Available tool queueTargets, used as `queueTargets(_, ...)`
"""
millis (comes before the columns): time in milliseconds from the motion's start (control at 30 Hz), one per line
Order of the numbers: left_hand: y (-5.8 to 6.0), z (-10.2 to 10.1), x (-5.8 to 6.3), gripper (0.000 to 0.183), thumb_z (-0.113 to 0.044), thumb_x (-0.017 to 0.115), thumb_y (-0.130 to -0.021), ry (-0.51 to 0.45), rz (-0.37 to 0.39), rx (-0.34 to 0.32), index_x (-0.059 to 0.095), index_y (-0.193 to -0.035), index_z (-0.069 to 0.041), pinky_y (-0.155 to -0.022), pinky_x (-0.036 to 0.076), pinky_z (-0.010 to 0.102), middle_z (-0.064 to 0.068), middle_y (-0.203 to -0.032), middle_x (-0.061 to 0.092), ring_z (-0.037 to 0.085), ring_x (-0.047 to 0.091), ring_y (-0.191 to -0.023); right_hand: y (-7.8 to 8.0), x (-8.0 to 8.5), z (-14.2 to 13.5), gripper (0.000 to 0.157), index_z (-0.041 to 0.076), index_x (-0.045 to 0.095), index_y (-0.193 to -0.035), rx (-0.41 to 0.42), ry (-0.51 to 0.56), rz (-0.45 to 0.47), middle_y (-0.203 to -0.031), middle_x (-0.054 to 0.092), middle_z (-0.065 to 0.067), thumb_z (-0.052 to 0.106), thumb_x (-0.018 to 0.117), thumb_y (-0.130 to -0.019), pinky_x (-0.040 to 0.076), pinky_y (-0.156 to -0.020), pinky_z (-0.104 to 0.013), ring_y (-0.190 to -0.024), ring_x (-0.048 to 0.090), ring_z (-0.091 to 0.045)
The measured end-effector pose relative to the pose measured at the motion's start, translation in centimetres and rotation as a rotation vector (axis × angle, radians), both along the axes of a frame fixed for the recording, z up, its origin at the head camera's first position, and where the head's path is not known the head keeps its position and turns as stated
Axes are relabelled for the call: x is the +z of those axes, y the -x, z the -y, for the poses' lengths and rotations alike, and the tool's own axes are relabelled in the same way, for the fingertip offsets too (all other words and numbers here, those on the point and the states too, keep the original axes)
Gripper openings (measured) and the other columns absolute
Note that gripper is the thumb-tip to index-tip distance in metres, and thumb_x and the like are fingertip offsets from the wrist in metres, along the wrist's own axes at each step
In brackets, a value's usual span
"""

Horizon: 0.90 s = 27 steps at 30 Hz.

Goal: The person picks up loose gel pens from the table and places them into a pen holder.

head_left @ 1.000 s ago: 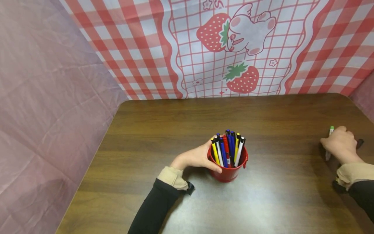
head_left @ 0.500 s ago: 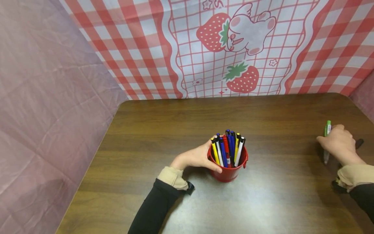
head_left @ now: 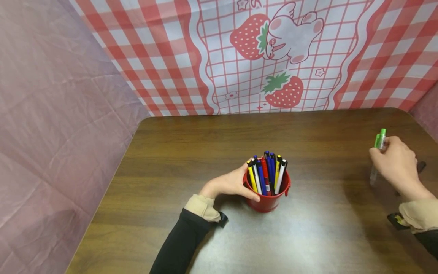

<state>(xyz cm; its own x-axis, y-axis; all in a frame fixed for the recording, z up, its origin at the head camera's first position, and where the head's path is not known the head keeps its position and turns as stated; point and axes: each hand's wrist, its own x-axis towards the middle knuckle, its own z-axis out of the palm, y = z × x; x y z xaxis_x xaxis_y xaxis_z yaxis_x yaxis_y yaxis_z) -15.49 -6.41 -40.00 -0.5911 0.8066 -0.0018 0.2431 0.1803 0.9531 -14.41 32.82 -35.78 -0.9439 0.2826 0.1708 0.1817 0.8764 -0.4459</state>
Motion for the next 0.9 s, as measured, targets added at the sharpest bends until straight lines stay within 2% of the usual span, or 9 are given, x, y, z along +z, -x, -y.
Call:
queueTargets(167, 0.0, 0.1, -0.1, 0.094, -0.011, 0.079, -0.068, 0.020, -0.002, 0.009, 0.017, -0.137, -0.019, -0.098, 0.038, 0.022, 0.000, -0.130, 0.042, 0.007, 0.045, -0.113, -0.6, 1.2, 2.1, 0.037, -0.010, 0.048, -0.107, 0.033, 0.036, -0.151, -0.093, 0.052, -0.027, 0.016, 0.041, -0.083, 0.033, -0.063, -0.046, -0.082, 0.049, -0.041)
queueTargets(233, 0.0, 0.1, -0.1, 0.094, -0.011, 0.080, -0.068, 0.033, 0.001, 0.019, 0.017, -0.137, -0.019, -0.097, 0.038, 0.021, 0.000, -0.129, 0.042, 0.007, 0.045, -0.112, -0.9, 1.7, 2.9, 0.034, -0.008, 0.050, -0.106, 0.047, 0.049, -0.184, -0.092, 0.053, -0.025, 0.017, 0.042, -0.083, 0.031, -0.061, -0.038, -0.077, 0.050, -0.022)
queueTargets(333, -0.1, 0.1, 0.0, 0.094, -0.011, 0.079, -0.068, 0.045, 0.005, 0.026, 0.016, -0.138, -0.019, -0.097, 0.038, 0.021, 0.001, -0.129, 0.042, 0.008, 0.045, -0.111, -1.4, 2.3, 4.0, 0.031, -0.006, 0.052, -0.104, 0.074, 0.078, -0.235, -0.091, 0.056, -0.023, 0.017, 0.044, -0.084, 0.028, -0.061, -0.029, -0.070, 0.039, 0.007)
queueTargets(400, -0.1, 0.1, 0.1, 0.093, -0.011, 0.079, -0.069, 0.048, 0.008, 0.027, 0.016, -0.138, -0.018, -0.096, 0.038, 0.021, 0.001, -0.129, 0.042, 0.008, 0.045, -0.111, -1.7, 2.6, 4.8, 0.027, 0.000, 0.054, -0.102, 0.077, 0.098, -0.269, -0.085, 0.059, -0.008, 0.019, 0.046, -0.085, 0.029, -0.061, -0.025, -0.065, 0.030, 0.019)
queueTargets(433, -0.1, 0.0, 0.1, 0.093, -0.011, 0.079, -0.069, 0.048, 0.010, 0.026, 0.016, -0.138, -0.018, -0.096, 0.038, 0.021, 0.002, -0.129, 0.042, 0.008, 0.045, -0.111, -1.9, 2.7, 5.1, 0.023, 0.005, 0.054, -0.101, 0.081, 0.114, -0.283, -0.083, 0.060, 0.002, 0.020, 0.047, -0.085, 0.029, -0.062, -0.022, -0.065, 0.031, 0.022)
queueTargets(533, -0.1, 0.0, 0.1, 0.094, -0.012, 0.079, -0.069, 0.051, 0.007, 0.030, 0.016, -0.138, -0.018, -0.097, 0.038, 0.021, 0.001, -0.129, 0.042, 0.008, 0.045, -0.112, -2.4, 3.2, 6.1, 0.013, 0.020, 0.053, -0.097, 0.095, 0.158, -0.334, -0.075, 0.050, 0.030, 0.021, 0.051, -0.085, 0.030, -0.060, -0.012, -0.065, 0.038, 0.023)
queueTargets(600, -0.1, 0.1, 0.1, 0.094, -0.012, 0.079, -0.069, 0.054, 0.006, 0.030, 0.016, -0.138, -0.018, -0.097, 0.038, 0.021, 0.001, -0.129, 0.042, 0.007, 0.045, -0.112, -2.8, 3.7, 6.8, 0.015, 0.028, 0.051, -0.096, 0.116, 0.187, -0.366, -0.074, 0.042, 0.040, 0.020, 0.054, -0.084, 0.031, -0.060, -0.006, -0.065, 0.041, 0.023)
queueTargets(767, -0.1, 0.1, 0.2, 0.094, -0.011, 0.079, -0.069, 0.044, 0.005, 0.021, 0.016, -0.138, -0.018, -0.097, 0.038, 0.021, 0.001, -0.130, 0.042, 0.008, 0.045, -0.112, -3.8, 4.9, 8.7, 0.024, 0.023, 0.054, -0.103, 0.197, 0.270, -0.456, -0.086, 0.050, 0.034, 0.011, 0.060, -0.083, 0.035, -0.064, 0.002, -0.071, 0.049, 0.020)
queueTargets(900, -0.1, 0.1, 0.1, 0.094, -0.012, 0.079, -0.069, 0.046, -0.001, 0.025, 0.016, -0.138, -0.018, -0.097, 0.038, 0.021, 0.002, -0.129, 0.042, 0.008, 0.045, -0.112, -4.5, 5.7, 10.3, 0.032, 0.011, 0.054, -0.111, 0.266, 0.370, -0.519, -0.091, 0.056, 0.024, 0.001, 0.060, -0.081, 0.041, -0.066, 0.000, -0.076, 0.055, 0.014)
